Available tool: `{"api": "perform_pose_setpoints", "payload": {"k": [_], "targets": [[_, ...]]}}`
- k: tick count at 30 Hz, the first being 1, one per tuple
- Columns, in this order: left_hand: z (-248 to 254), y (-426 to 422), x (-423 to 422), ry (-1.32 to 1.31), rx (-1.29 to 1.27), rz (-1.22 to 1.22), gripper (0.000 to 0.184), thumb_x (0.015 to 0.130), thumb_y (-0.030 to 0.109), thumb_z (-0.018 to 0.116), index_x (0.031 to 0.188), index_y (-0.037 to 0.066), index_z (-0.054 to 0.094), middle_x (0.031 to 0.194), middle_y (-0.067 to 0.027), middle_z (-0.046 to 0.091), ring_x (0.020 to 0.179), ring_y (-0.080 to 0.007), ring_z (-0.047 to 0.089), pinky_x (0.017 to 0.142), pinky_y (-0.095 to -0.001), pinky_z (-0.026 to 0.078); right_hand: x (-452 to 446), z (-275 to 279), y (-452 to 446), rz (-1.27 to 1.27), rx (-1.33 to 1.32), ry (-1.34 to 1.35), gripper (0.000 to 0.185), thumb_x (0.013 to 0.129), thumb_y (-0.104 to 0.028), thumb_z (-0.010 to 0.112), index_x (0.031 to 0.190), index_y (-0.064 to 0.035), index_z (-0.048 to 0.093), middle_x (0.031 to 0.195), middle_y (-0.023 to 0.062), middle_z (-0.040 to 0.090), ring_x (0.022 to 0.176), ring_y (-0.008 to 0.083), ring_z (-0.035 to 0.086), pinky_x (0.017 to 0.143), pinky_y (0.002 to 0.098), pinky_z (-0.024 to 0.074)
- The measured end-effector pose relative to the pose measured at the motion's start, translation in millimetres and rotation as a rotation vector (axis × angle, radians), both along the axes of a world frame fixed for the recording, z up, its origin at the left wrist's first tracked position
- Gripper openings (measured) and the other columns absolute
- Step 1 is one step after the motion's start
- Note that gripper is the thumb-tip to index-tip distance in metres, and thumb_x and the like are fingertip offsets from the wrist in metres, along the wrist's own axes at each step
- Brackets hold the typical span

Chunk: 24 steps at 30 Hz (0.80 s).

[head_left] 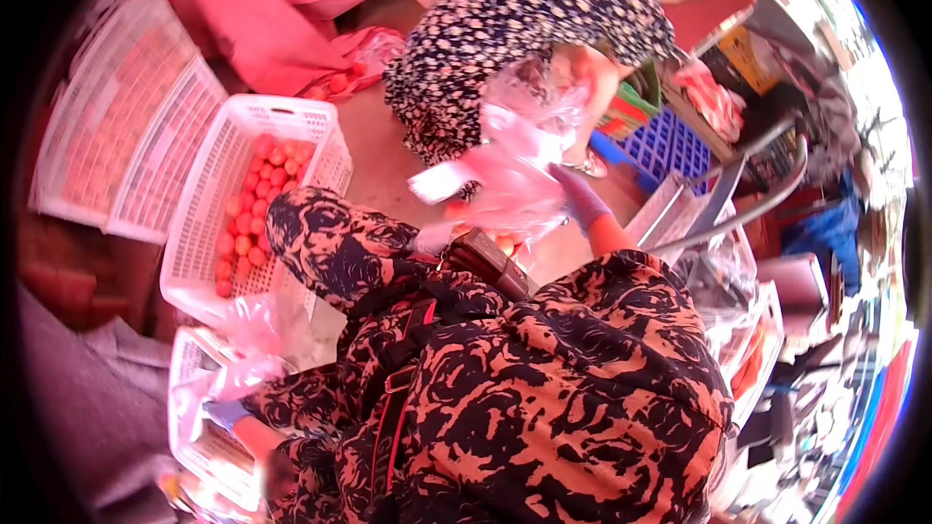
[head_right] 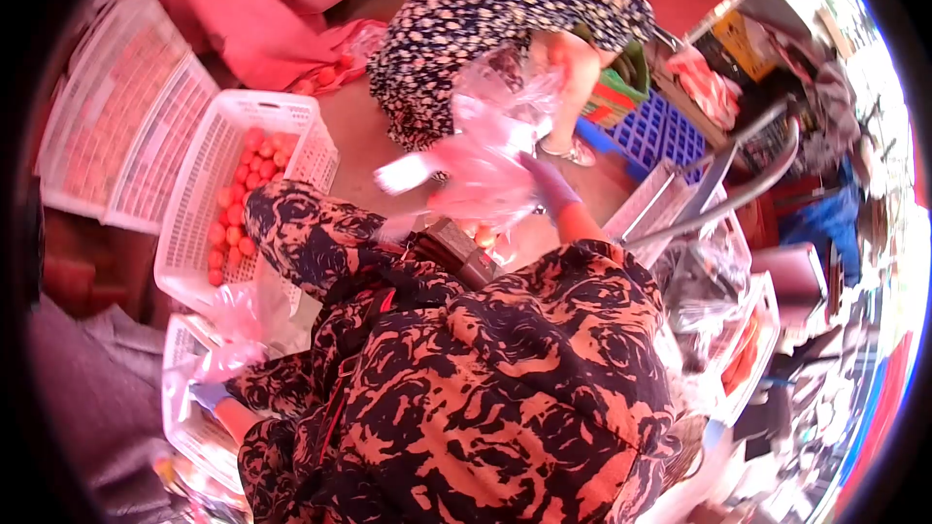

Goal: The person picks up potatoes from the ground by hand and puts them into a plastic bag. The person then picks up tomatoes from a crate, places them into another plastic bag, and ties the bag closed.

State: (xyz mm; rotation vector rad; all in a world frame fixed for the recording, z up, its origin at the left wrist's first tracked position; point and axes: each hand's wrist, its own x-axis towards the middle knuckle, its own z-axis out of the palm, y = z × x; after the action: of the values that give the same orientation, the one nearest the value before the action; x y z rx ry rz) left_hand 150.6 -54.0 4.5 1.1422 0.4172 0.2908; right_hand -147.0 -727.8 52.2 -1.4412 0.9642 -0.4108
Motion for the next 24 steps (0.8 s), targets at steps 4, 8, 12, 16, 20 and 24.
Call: {"api": "perform_pose_setpoints", "payload": {"k": [4, 8, 12, 16, 20, 24], "targets": [[-8.6, -4.4, -14.0, 0.064, 0.088, 0.032, 0.034, 0.088, 0.03, 0.048, 0.111, 0.004, 0.051, 0.094, -0.01, 0.059, 0.091, -0.0234, 0.056, 0.084, -0.0402, 0.046, -113.0, -110.1, -74.0, -0.647, -0.124, 0.581, 0.054, 0.081, -0.038, 0.055, 0.112, 0.0053, 0.054, 0.105, 0.0124, 0.058, 0.087, 0.0208, 0.054, 0.076, 0.0338, 0.0435], [-19.6, -6.7, -30.8, 0.105, 0.153, 0.028, 0.034, 0.088, 0.029, 0.048, 0.11, 0.004, 0.051, 0.094, -0.0097, 0.059, 0.091, -0.0231, 0.056, 0.084, -0.0398, 0.046, -160.3, -113.1, -52.0, -0.773, -0.185, 0.907, 0.053, 0.081, -0.038, 0.052, 0.112, 0.0049, 0.055, 0.106, 0.0136, 0.057, 0.089, 0.0226, 0.055, 0.077, 0.0342, 0.0436], [-30.4, -9.5, -35.5, 0.131, 0.182, 0.027, 0.033, 0.088, 0.029, 0.048, 0.109, 0.004, 0.052, 0.094, -0.0094, 0.059, 0.091, -0.0228, 0.056, 0.084, -0.0395, 0.045, -154.9, -108.9, -53.2, -0.73, -0.26, 0.919, 0.051, 0.082, -0.037, 0.05, 0.112, 0.0046, 0.055, 0.107, 0.0148, 0.057, 0.092, 0.0244, 0.055, 0.078, 0.0346, 0.0438], [-34.2, -6.8, -33.5, 0.153, 0.213, 0.026, 0.032, 0.088, 0.029, 0.048, 0.109, 0.004, 0.052, 0.093, -0.0092, 0.059, 0.091, -0.0225, 0.056, 0.084, -0.0392, 0.045, -139.9, -91.1, -66.7, -0.695, -0.353, 0.943, 0.05, 0.082, -0.036, 0.047, 0.111, 0.0042, 0.056, 0.108, 0.0159, 0.057, 0.095, 0.0262, 0.055, 0.08, 0.0351, 0.0439], [-38.5, -7.3, -39.8, 0.161, 0.236, 0.025, 0.032, 0.088, 0.028, 0.048, 0.108, 0.005, 0.052, 0.093, -0.0089, 0.059, 0.091, -0.0222, 0.056, 0.084, -0.0389, 0.045, -142.2, -71.8, -102.7, -0.676, -0.439, 0.991, 0.05, 0.083, -0.035, 0.045, 0.111, 0.0038, 0.056, 0.109, 0.0171, 0.057, 0.097, 0.028, 0.055, 0.081, 0.0355, 0.044], [-38.2, -12.8, -45.6, 0.169, 0.272, 0.033, 0.031, 0.087, 0.028, 0.049, 0.108, 0.005, 0.053, 0.093, -0.0086, 0.059, 0.091, -0.0219, 0.056, 0.084, -0.0386, 0.045, -147.8, -59.9, -143.4, -0.636, -0.499, 1.05, 0.049, 0.083, -0.035, 0.042, 0.111, 0.0035, 0.057, 0.11, 0.0183, 0.057, 0.1, 0.0298, 0.055, 0.082, 0.0359, 0.0441]]}}
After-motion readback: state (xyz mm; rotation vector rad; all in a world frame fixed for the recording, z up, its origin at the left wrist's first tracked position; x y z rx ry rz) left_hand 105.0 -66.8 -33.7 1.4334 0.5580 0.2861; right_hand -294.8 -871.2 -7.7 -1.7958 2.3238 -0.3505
